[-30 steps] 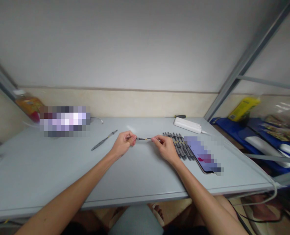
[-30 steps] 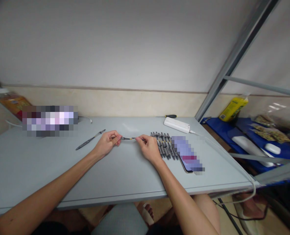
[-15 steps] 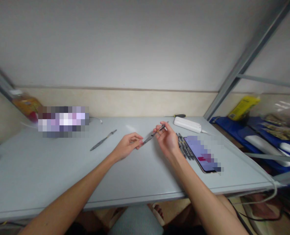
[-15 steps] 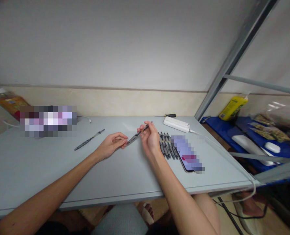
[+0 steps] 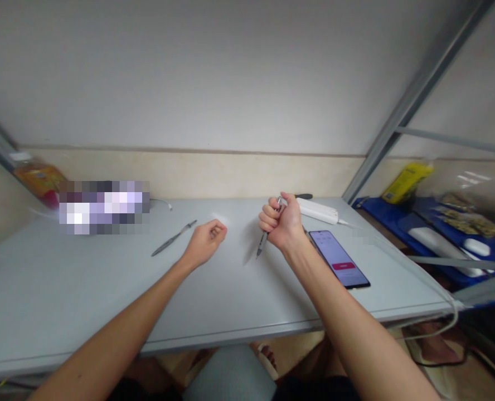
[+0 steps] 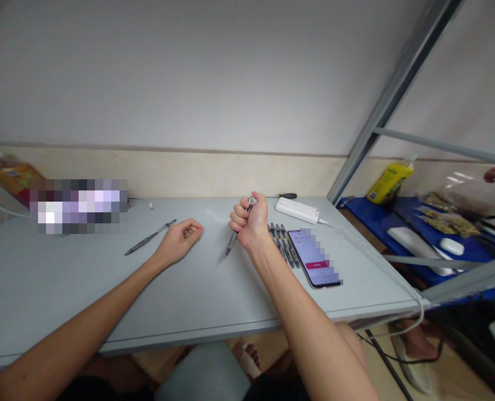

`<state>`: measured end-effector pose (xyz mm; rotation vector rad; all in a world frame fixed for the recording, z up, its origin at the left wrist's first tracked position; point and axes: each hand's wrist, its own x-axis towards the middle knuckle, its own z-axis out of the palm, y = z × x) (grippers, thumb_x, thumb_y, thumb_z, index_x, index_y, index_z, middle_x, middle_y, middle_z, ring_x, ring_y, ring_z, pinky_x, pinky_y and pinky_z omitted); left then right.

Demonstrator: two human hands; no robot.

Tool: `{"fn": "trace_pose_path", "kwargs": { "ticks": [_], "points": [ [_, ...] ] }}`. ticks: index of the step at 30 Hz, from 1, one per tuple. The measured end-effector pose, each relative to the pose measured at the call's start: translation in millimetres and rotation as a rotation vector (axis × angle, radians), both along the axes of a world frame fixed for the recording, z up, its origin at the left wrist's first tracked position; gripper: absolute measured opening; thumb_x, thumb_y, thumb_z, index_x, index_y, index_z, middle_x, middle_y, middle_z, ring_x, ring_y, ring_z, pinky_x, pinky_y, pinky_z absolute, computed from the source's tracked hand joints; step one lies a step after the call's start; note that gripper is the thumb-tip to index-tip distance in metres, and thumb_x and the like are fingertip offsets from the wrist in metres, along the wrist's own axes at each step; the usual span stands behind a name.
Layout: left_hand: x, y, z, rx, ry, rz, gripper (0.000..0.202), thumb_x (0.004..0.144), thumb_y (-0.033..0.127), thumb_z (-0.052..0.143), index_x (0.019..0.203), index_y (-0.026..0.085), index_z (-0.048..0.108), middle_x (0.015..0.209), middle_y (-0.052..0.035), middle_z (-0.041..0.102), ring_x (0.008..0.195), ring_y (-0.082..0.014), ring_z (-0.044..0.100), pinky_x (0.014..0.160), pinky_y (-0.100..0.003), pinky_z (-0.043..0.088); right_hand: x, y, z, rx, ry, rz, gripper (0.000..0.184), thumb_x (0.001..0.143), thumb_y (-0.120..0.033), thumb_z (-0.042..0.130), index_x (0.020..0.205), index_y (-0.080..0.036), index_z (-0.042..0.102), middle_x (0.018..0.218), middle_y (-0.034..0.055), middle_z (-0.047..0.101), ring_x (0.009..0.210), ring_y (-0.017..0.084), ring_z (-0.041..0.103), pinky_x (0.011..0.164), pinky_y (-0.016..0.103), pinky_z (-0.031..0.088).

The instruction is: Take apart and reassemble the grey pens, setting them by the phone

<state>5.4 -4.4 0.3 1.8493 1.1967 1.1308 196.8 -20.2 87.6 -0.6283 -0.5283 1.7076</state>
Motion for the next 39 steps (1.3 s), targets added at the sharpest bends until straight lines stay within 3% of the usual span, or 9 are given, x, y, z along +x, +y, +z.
{"fn": "trace_pose_path", "kwargs": {
  "ticks": [6, 11, 17, 21, 25, 30, 35, 39],
  "points": [
    [0, -1, 0.5, 0.017, 0.02, 0.026, 0.013, 0.073, 0.028, 0.056, 0.068, 0.017, 0.061, 0.054, 0.0028, 0.053, 0.052, -0.011, 0.046, 0.052, -0.022, 0.033, -4, -3, 8.6, 0.02, -0.007, 0.039, 0.033, 0.079, -0.033, 0.027, 0.049, -0.021, 0.025, 0.038, -0.0084, 0.012, 0.034, 0.007, 0.005, 0.031, 0.019, 0.009],
    [-2, 1, -1.4, 0.021, 0.031, 0.037, 0.012, 0.071, 0.027, 0.056, 0.067, 0.017, 0.061, 0.054, 0.0025, 0.054, 0.052, -0.0114, 0.047, 0.052, -0.022, 0.033, -4, -4, 12.5, 0.025, -0.012, 0.021, 0.038, 0.08, -0.045, 0.027, 0.049, -0.022, 0.025, 0.038, -0.0091, 0.012, 0.034, 0.007, 0.005, 0.031, 0.019, 0.008],
    [-2, 2, -3.0, 0.035, 0.06, 0.021, 0.011, 0.072, 0.026, 0.055, 0.068, 0.018, 0.061, 0.054, 0.0028, 0.054, 0.051, -0.0112, 0.046, 0.052, -0.022, 0.033, -4, -6, 15.9, -0.001, -0.011, 0.009, 0.03, 0.076, -0.033, 0.028, 0.049, -0.021, 0.024, 0.038, -0.0085, 0.01, 0.035, 0.008, 0.003, 0.031, 0.019, 0.006],
    [-2, 1, -3.1, 0.046, 0.091, 0.02, 0.011, 0.073, 0.026, 0.054, 0.068, 0.018, 0.06, 0.054, 0.0028, 0.053, 0.05, -0.0111, 0.046, 0.051, -0.022, 0.033, -4, -7, 16.8, 0.003, -0.011, -0.007, 0.033, 0.077, -0.038, 0.029, 0.049, -0.022, 0.024, 0.038, -0.0089, 0.01, 0.035, 0.007, 0.003, 0.031, 0.019, 0.006],
    [-2, 1, -2.8, 0.051, 0.111, 0.005, 0.012, 0.074, 0.026, 0.053, 0.068, 0.018, 0.059, 0.054, 0.0029, 0.053, 0.05, -0.0109, 0.045, 0.051, -0.022, 0.033, -5, -7, 17.5, 0.0, -0.024, -0.003, 0.031, 0.077, -0.033, 0.029, 0.049, -0.021, 0.022, 0.037, -0.0088, 0.01, 0.035, 0.007, 0.003, 0.031, 0.02, 0.005],
    [-2, 0, -2.4, 0.059, 0.131, 0.011, 0.012, 0.074, 0.026, 0.052, 0.067, 0.017, 0.058, 0.054, 0.0032, 0.053, 0.05, -0.0106, 0.045, 0.051, -0.022, 0.033, -6, -8, 17.3, 0.006, -0.024, -0.01, 0.037, 0.078, -0.044, 0.03, 0.049, -0.022, 0.023, 0.038, -0.0097, 0.01, 0.035, 0.007, 0.003, 0.031, 0.019, 0.005],
    [-2, 1, -3.5, 0.066, 0.216, 0.0, 0.014, 0.077, 0.025, 0.048, 0.07, 0.016, 0.057, 0.056, 0.003, 0.054, 0.053, -0.0104, 0.047, 0.054, -0.022, 0.034, -7, -8, 15.2, -0.006, -0.04, 0.005, 0.03, 0.077, -0.031, 0.028, 0.049, -0.021, 0.023, 0.037, -0.0092, 0.01, 0.035, 0.007, 0.002, 0.031, 0.019, 0.005],
    [-3, 1, -4.1, 0.064, 0.237, -0.002, 0.014, 0.077, 0.025, 0.048, 0.071, 0.016, 0.057, 0.057, 0.0027, 0.054, 0.054, -0.0104, 0.048, 0.054, -0.021, 0.035, -8, -8, 14.2, -0.009, -0.035, -0.004, 0.034, 0.078, -0.037, 0.029, 0.048, -0.021, 0.025, 0.038, -0.0094, 0.01, 0.036, 0.007, 0.002, 0.031, 0.019, 0.004]
  ]
}}
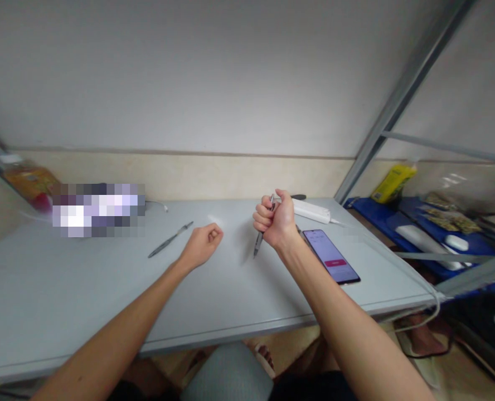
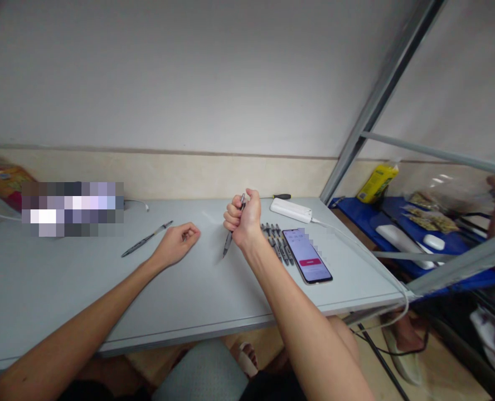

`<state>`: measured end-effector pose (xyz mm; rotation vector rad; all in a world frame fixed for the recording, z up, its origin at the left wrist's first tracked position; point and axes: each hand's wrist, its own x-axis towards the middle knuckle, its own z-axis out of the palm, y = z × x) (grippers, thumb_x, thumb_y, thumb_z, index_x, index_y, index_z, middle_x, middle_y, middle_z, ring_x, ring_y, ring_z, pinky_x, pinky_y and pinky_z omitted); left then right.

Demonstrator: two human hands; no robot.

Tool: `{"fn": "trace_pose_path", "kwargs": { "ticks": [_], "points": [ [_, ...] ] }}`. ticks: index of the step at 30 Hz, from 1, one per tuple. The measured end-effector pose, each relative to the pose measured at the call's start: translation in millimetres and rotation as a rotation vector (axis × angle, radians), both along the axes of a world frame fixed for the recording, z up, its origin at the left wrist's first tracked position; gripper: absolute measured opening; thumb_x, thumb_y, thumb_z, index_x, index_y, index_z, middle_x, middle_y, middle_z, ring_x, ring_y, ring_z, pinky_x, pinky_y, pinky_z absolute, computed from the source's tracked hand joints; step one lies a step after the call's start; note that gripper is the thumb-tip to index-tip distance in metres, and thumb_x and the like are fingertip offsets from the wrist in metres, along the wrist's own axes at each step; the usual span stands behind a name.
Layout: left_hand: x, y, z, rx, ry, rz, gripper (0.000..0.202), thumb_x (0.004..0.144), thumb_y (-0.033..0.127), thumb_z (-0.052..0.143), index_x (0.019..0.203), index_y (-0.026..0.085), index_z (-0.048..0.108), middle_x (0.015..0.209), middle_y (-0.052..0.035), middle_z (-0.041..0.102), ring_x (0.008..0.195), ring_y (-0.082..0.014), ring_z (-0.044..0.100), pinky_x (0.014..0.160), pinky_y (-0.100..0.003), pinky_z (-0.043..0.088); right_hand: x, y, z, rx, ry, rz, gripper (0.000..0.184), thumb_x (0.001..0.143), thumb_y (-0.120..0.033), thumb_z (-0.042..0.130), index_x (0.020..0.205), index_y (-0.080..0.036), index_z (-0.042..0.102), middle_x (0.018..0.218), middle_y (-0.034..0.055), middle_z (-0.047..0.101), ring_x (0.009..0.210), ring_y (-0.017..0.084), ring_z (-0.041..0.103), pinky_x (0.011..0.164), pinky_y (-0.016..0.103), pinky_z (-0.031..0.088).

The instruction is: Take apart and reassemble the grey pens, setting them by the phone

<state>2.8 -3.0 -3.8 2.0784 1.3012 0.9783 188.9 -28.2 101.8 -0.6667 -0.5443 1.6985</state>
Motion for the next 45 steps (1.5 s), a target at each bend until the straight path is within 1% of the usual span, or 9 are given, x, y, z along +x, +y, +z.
{"fn": "trace_pose_path", "kwargs": {
  "ticks": [5, 10, 16, 22, 27, 33, 38, 41, 45],
  "points": [
    [0, 0, -0.1, 0.005, 0.027, -0.007, 0.014, 0.077, 0.024, 0.047, 0.072, 0.016, 0.058, 0.057, 0.0027, 0.055, 0.054, -0.0103, 0.048, 0.053, -0.021, 0.035, -1, 0, -1.0, -0.005, -0.02, -0.013, 0.032, 0.078, -0.031, 0.027, 0.047, -0.021, 0.026, 0.038, -0.0091, 0.01, 0.036, 0.008, 0.001, 0.031, 0.019, 0.004],
    [1, 0, 0.1, 0.008, 0.039, -0.007, 0.014, 0.077, 0.023, 0.047, 0.072, 0.016, 0.058, 0.057, 0.0027, 0.055, 0.053, -0.0101, 0.047, 0.053, -0.021, 0.035, -1, -1, -2.0, 0.003, -0.023, -0.012, 0.038, 0.08, -0.042, 0.03, 0.048, -0.021, 0.026, 0.038, -0.0097, 0.01, 0.036, 0.007, 0.002, 0.031, 0.018, 0.005],
    [1, -2, 1.7, 0.01, 0.047, -0.013, 0.014, 0.077, 0.023, 0.047, 0.071, 0.016, 0.058, 0.057, 0.0026, 0.055, 0.054, -0.0102, 0.048, 0.054, -0.021, 0.035, -2, -1, -2.3, 0.0, -0.043, -0.028, 0.029, 0.077, -0.029, 0.027, 0.049, -0.021, 0.026, 0.038, -0.0094, 0.011, 0.035, 0.007, 0.002, 0.031, 0.019, 0.004],
    [1, -2, 1.2, 0.023, 0.061, -0.018, 0.014, 0.077, 0.022, 0.047, 0.071, 0.016, 0.058, 0.057, 0.0026, 0.055, 0.054, -0.0101, 0.048, 0.053, -0.021, 0.035, -2, -1, -3.6, 0.006, -0.045, -0.019, 0.033, 0.079, -0.038, 0.029, 0.05, -0.022, 0.026, 0.038, -0.01, 0.011, 0.036, 0.007, 0.002, 0.031, 0.019, 0.004],
    [0, -1, -0.8, 0.03, 0.054, -0.036, 0.013, 0.076, 0.021, 0.047, 0.073, 0.016, 0.058, 0.057, 0.0023, 0.056, 0.055, -0.0105, 0.049, 0.053, -0.021, 0.036, -1, -1, -7.5, 0.008, -0.072, -0.037, 0.029, 0.079, -0.031, 0.027, 0.051, -0.021, 0.026, 0.038, -0.0095, 0.012, 0.035, 0.007, 0.002, 0.033, 0.019, 0.002],
    [1, -1, 0.5, 0.028, 0.061, -0.035, 0.014, 0.077, 0.022, 0.046, 0.072, 0.016, 0.058, 0.057, 0.0021, 0.056, 0.054, -0.0103, 0.049, 0.053, -0.021, 0.036, -3, 1, -13.9, 0.04, -0.182, -0.015, 0.032, 0.082, -0.043, 0.028, 0.062, -0.021, 0.039, 0.041, -0.0101, 0.019, 0.034, 0.007, 0.012, 0.033, 0.018, 0.011],
    [1, -1, 0.6, 0.025, 0.073, -0.035, 0.014, 0.077, 0.023, 0.047, 0.072, 0.016, 0.058, 0.057, 0.002, 0.057, 0.054, -0.0106, 0.049, 0.053, -0.021, 0.036, -12, 5, -34.5, 0.111, -0.546, -0.117, 0.015, 0.078, -0.025, 0.035, 0.087, -0.023, 0.046, 0.048, -0.0095, 0.032, 0.037, 0.008, 0.028, 0.037, 0.018, 0.025],
    [0, -1, 0.5, 0.025, 0.071, -0.038, 0.015, 0.077, 0.024, 0.046, 0.072, 0.017, 0.058, 0.057, 0.0021, 0.057, 0.053, -0.0107, 0.049, 0.053, -0.021, 0.035, -16, 5, -51.1, 0.273, -1.054, -0.128, 0.022, 0.078, -0.019, 0.038, 0.097, -0.022, 0.049, 0.053, -0.0074, 0.043, 0.043, 0.01, 0.041, 0.046, 0.021, 0.035],
    [0, -2, 1.6, 0.022, 0.079, -0.043, 0.015, 0.077, 0.023, 0.046, 0.072, 0.017, 0.058, 0.057, 0.002, 0.057, 0.053, -0.0108, 0.049, 0.054, -0.022, 0.036, -17, 0, -68.1, 0.513, -1.697, -0.126, 0.021, 0.083, -0.018, 0.041, 0.097, -0.014, 0.057, 0.081, 0.008, 0.062, 0.076, 0.017, 0.057, 0.071, 0.025, 0.04]
  ]
}}
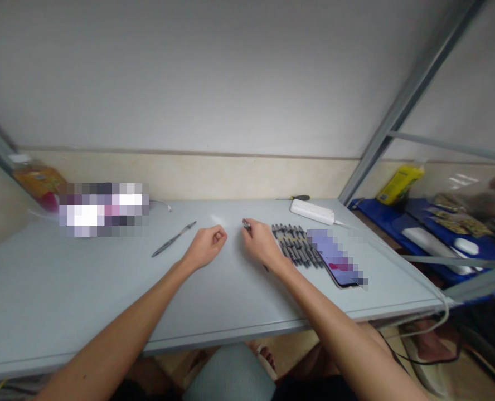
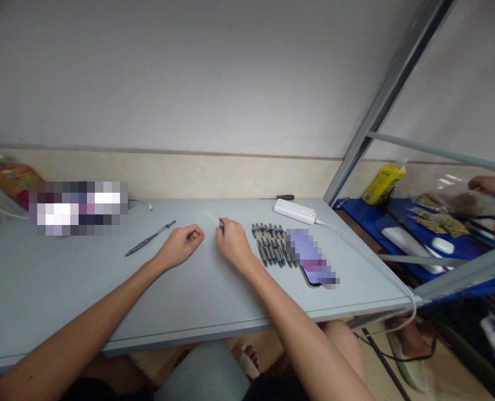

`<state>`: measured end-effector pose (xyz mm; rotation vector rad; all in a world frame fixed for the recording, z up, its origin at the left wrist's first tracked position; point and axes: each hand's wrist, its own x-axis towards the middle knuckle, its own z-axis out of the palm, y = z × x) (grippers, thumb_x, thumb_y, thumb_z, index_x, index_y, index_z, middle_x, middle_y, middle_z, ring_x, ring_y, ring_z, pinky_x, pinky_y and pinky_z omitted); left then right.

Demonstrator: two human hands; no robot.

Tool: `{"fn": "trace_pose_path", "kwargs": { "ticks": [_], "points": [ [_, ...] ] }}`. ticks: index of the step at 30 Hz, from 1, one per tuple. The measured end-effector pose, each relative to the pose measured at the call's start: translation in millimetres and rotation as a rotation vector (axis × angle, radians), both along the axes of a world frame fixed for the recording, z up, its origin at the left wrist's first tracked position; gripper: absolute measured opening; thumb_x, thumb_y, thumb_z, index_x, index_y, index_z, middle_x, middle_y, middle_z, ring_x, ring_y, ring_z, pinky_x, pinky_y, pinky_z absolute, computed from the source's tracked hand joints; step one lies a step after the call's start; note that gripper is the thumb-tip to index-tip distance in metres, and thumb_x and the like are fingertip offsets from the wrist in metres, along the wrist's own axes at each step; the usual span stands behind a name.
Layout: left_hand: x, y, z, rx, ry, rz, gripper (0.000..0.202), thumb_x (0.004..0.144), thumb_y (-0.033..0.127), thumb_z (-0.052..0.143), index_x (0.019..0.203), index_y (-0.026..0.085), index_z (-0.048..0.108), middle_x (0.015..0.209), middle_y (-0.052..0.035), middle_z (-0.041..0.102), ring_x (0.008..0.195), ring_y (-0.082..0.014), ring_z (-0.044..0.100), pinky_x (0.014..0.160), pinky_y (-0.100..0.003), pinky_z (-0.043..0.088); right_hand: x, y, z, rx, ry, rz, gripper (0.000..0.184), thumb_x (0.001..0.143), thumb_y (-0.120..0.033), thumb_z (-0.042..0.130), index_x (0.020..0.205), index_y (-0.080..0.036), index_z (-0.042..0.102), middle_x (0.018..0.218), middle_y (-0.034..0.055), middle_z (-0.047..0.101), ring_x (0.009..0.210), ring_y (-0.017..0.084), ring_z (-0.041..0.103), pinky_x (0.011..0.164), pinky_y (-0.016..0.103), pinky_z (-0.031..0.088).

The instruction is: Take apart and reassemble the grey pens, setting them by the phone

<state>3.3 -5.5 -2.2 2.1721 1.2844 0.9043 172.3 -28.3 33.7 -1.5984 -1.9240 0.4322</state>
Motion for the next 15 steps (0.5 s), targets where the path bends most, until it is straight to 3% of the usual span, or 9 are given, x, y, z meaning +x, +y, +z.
{"fn": "trace_pose_path", "kwargs": {
  "ticks": [4, 8, 15],
  "points": [
    [0, -1, 0.8, 0.006, -0.001, -0.007, 0.015, 0.077, 0.023, 0.046, 0.071, 0.017, 0.058, 0.057, 0.0019, 0.058, 0.054, -0.0108, 0.05, 0.054, -0.022, 0.036, 0, -5, -13.1, 0.03, -0.305, -0.03, 0.027, 0.087, -0.017, 0.036, 0.103, -0.01, 0.057, 0.096, 0.0141, 0.063, 0.088, 0.02, 0.055, 0.079, 0.028, 0.037],
    [1, -1, 1.1, 0.01, 0.011, -0.001, 0.015, 0.077, 0.022, 0.046, 0.07, 0.017, 0.058, 0.058, 0.0017, 0.058, 0.054, -0.0107, 0.05, 0.055, -0.022, 0.036, 5, -5, -21.1, 0.144, -0.538, -0.103, 0.029, 0.088, -0.021, 0.035, 0.098, -0.011, 0.06, 0.1, 0.0171, 0.059, 0.1, 0.027, 0.046, 0.083, 0.038, 0.034],
    [1, -1, 1.5, 0.002, 0.026, -0.009, 0.014, 0.077, 0.022, 0.046, 0.07, 0.017, 0.057, 0.057, 0.002, 0.057, 0.054, -0.0104, 0.049, 0.054, -0.022, 0.036, 22, 2, -25.0, 0.186, -0.674, -0.22, 0.031, 0.087, -0.021, 0.036, 0.094, -0.01, 0.063, 0.109, 0.0193, 0.052, 0.104, 0.031, 0.039, 0.084, 0.047, 0.028]
  ]
}}
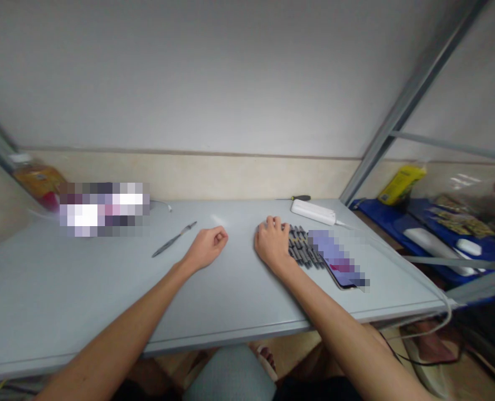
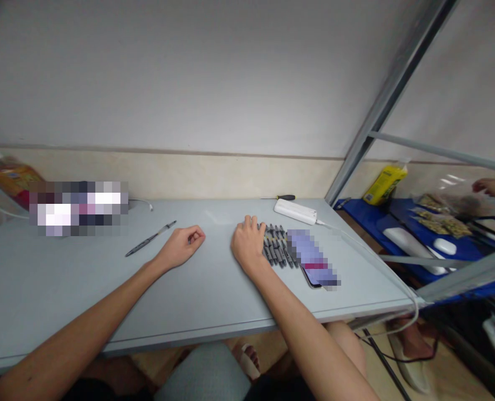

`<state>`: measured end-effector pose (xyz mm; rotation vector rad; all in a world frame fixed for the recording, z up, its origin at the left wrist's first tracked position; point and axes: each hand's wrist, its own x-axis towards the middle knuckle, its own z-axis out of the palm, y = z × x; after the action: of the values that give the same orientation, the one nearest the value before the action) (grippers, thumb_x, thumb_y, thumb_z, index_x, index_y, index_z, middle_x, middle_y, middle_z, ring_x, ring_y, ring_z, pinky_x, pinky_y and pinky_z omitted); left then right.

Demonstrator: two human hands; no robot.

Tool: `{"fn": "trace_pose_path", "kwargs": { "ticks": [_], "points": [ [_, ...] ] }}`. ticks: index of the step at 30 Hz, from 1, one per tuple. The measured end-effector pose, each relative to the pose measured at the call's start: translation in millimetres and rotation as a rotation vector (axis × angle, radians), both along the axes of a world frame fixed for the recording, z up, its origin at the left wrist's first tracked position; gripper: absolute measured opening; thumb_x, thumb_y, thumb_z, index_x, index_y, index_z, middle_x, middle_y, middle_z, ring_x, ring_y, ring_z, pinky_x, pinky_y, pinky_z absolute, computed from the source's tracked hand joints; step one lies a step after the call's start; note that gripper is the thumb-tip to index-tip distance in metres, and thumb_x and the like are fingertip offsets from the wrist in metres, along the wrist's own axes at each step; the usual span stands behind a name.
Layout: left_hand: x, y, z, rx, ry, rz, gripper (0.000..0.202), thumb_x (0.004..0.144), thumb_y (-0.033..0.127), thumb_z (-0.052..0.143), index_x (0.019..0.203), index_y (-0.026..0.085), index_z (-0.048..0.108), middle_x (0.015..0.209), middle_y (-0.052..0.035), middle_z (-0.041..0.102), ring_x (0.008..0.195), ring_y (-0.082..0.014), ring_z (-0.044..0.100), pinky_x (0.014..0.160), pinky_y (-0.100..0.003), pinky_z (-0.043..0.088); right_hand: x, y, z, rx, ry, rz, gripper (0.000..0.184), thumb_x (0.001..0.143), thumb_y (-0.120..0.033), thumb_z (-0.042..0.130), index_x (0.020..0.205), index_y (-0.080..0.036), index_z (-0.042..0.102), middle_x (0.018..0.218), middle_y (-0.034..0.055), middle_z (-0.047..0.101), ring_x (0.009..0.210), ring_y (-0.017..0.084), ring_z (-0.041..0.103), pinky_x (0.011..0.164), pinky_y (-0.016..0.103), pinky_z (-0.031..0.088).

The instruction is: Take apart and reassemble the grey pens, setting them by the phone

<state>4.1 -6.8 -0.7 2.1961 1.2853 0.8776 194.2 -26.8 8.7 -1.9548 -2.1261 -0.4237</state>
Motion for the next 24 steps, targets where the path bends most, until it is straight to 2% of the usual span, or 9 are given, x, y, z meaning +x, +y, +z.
{"fn": "trace_pose_path", "kwargs": {
  "ticks": [7, 16, 24],
  "points": [
    [0, 0, -0.3, 0.008, -0.008, -0.005, 0.014, 0.077, 0.021, 0.046, 0.07, 0.017, 0.057, 0.058, 0.0016, 0.057, 0.054, -0.0106, 0.049, 0.055, -0.023, 0.037, 6, 1, -0.4, -0.005, 0.014, -0.074, 0.03, 0.087, -0.025, 0.037, 0.106, -0.015, 0.057, 0.112, 0.018, 0.051, 0.106, 0.031, 0.038, 0.086, 0.047, 0.026],
    [-1, 0, -0.2, 0.013, -0.005, -0.009, 0.015, 0.077, 0.021, 0.046, 0.07, 0.017, 0.058, 0.057, 0.0014, 0.057, 0.054, -0.0109, 0.049, 0.054, -0.022, 0.037, 20, 7, 1.4, -0.029, -0.01, -0.12, 0.028, 0.088, -0.024, 0.037, 0.103, -0.015, 0.058, 0.107, 0.0174, 0.055, 0.102, 0.031, 0.042, 0.083, 0.046, 0.027],
    [-1, 0, -1.4, 0.015, 0.002, -0.011, 0.015, 0.077, 0.021, 0.045, 0.07, 0.017, 0.058, 0.058, 0.0013, 0.057, 0.054, -0.0109, 0.049, 0.055, -0.023, 0.036, 30, 9, 0.0, -0.06, -0.037, -0.083, 0.031, 0.089, -0.028, 0.036, 0.102, -0.014, 0.061, 0.109, 0.0182, 0.056, 0.105, 0.032, 0.042, 0.084, 0.046, 0.026]
  ]
}}
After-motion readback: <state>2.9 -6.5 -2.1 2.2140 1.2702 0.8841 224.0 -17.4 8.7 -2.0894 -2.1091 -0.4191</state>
